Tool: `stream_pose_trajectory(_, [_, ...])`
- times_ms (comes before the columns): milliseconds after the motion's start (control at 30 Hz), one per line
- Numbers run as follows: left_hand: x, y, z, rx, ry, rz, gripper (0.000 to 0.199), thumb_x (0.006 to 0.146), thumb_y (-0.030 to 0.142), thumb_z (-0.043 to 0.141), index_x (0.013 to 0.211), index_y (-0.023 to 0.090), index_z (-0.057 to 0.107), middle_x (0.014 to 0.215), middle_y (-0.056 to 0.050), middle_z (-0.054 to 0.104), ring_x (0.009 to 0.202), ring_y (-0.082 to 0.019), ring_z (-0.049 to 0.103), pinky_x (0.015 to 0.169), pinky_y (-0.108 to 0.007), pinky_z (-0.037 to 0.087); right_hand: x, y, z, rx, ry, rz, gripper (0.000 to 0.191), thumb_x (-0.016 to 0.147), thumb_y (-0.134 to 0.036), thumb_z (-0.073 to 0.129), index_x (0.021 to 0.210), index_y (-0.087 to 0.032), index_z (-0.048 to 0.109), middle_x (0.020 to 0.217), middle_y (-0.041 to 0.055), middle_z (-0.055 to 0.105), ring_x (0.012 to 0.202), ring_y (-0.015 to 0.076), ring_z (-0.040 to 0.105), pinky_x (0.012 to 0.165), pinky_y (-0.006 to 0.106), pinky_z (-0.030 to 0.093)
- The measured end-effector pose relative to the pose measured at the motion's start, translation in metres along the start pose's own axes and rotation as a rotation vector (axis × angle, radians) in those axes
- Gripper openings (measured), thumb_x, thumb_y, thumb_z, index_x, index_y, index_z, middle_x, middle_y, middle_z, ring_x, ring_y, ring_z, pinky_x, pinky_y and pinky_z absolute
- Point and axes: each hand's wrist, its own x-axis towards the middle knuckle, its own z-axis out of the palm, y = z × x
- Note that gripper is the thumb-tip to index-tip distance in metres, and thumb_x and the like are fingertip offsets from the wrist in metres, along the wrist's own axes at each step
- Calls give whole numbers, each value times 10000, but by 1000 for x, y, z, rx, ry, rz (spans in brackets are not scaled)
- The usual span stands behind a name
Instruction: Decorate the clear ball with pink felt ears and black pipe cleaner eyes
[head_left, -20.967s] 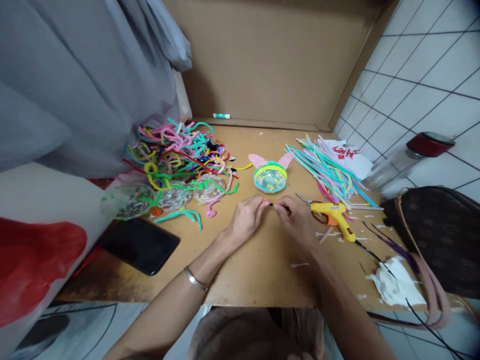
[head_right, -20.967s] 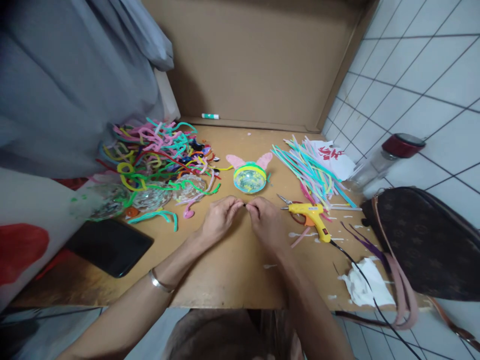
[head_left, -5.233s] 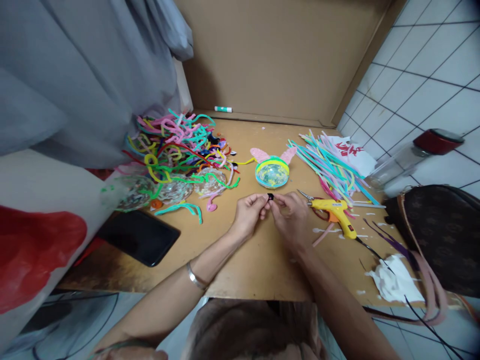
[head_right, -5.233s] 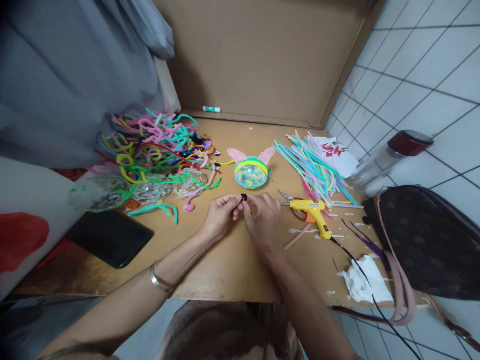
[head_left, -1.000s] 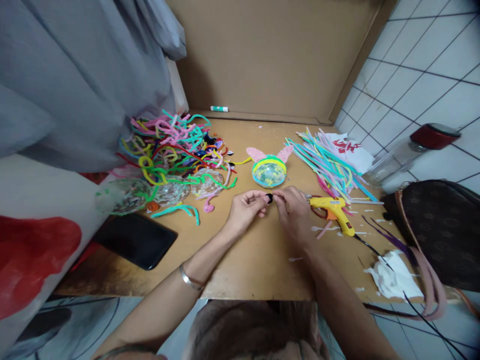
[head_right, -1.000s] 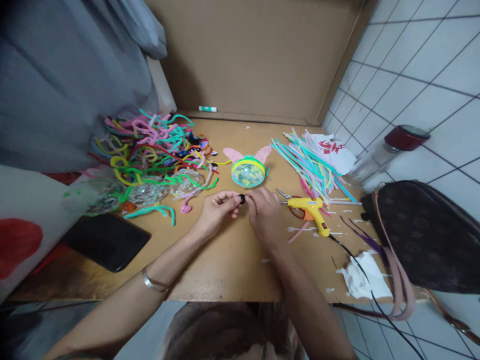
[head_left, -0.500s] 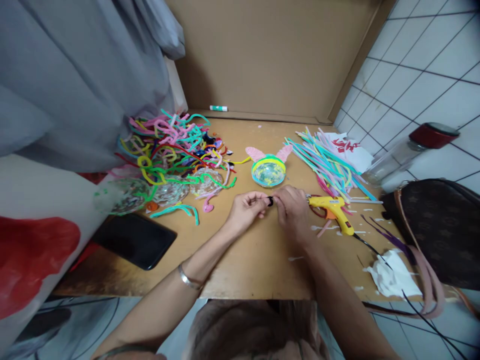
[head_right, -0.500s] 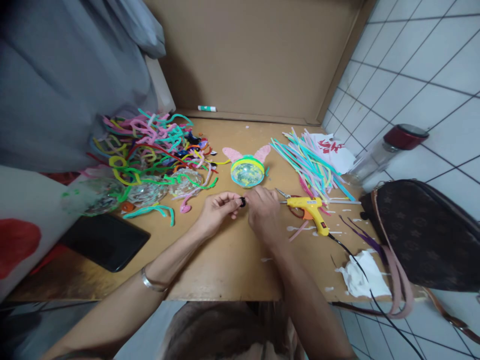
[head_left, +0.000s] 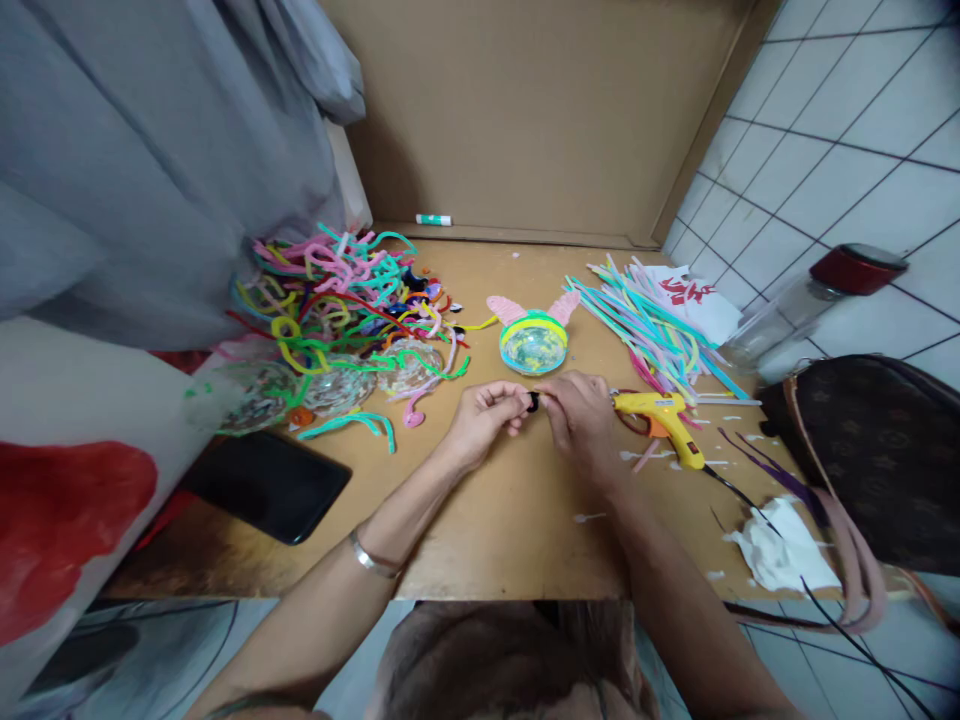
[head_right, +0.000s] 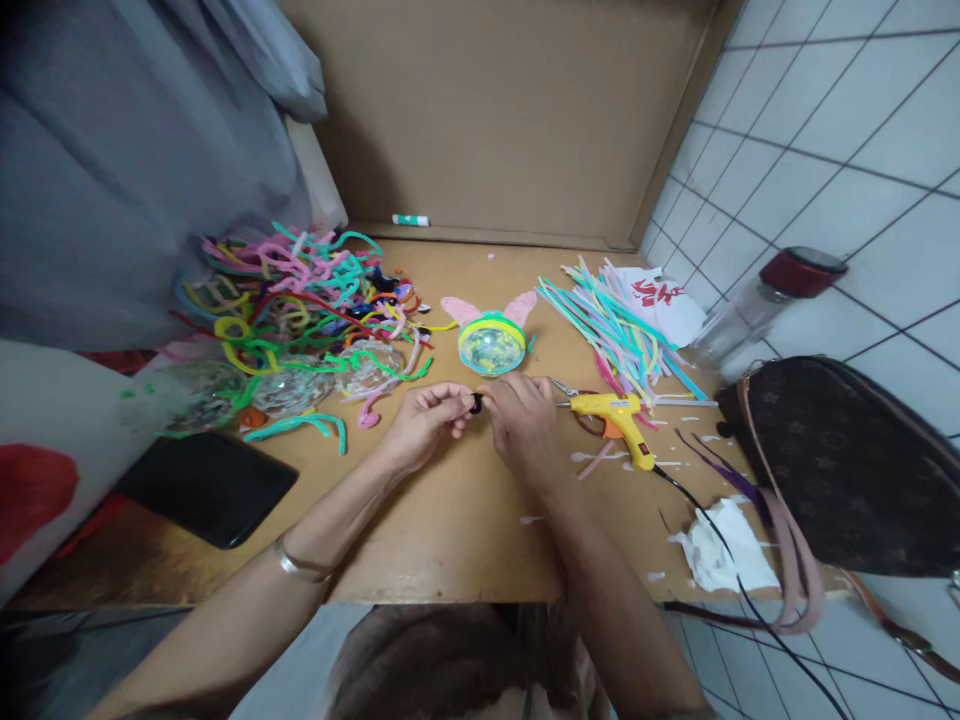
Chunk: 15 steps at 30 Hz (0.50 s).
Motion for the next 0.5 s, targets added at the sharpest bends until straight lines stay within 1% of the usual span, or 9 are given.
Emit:
stream_pose_trajectory(67, [-1, 2, 1, 43, 10, 24, 193, 601, 297, 717, 661, 123, 657, 557, 22, 573, 448, -55, 456, 436, -196, 359, 0, -1, 0, -25, 10, -12, 214, 973, -229, 401, 951, -195, 610, 860, 54, 662, 805, 186, 558, 746, 325, 322])
stream_pose_trajectory(167, [-1, 2, 2, 77, 18, 21, 180, 609, 292, 698, 655, 124, 656, 546, 26, 563, 442, -54, 446, 429, -196, 355, 0, -1, 0, -73, 23, -46, 216, 968, -217, 410, 891, -202, 611, 836, 49, 666, 791, 186, 556, 743, 332, 316])
stream_pose_trajectory(300, [-1, -1, 2, 44, 11, 6, 176, 593, 282, 699, 659, 124, 659, 557, 20, 577, 443, -52, 452, 426, -191, 345, 0, 0, 3, -56, 15, -84, 227, 949, -170, 397, 867, -200, 607, 829, 50, 672, 782, 191, 556, 734, 345, 313])
stream_pose_trajectory(400, [0, -4, 2, -11, 9, -12, 184, 582, 278, 713, 667, 122, 666, 573, 12, 592, 451, -53, 465, 431, -187, 345, 0, -3, 3, 10, 10, -12, 241, 947, -177, 380, 850, -204, 599, 810, 46, 651, 762, 191, 548, 719, 341, 327])
stream_pose_trajectory(500, [-1, -3, 3, -66, 19, -31, 195, 570, 277, 733, 663, 119, 666, 567, 9, 595, 455, -53, 472, 433, -183, 341, -1, -7, 5, 151, 33, 98, 226, 949, -207, 398, 825, -206, 587, 794, 36, 632, 754, 181, 557, 694, 317, 364])
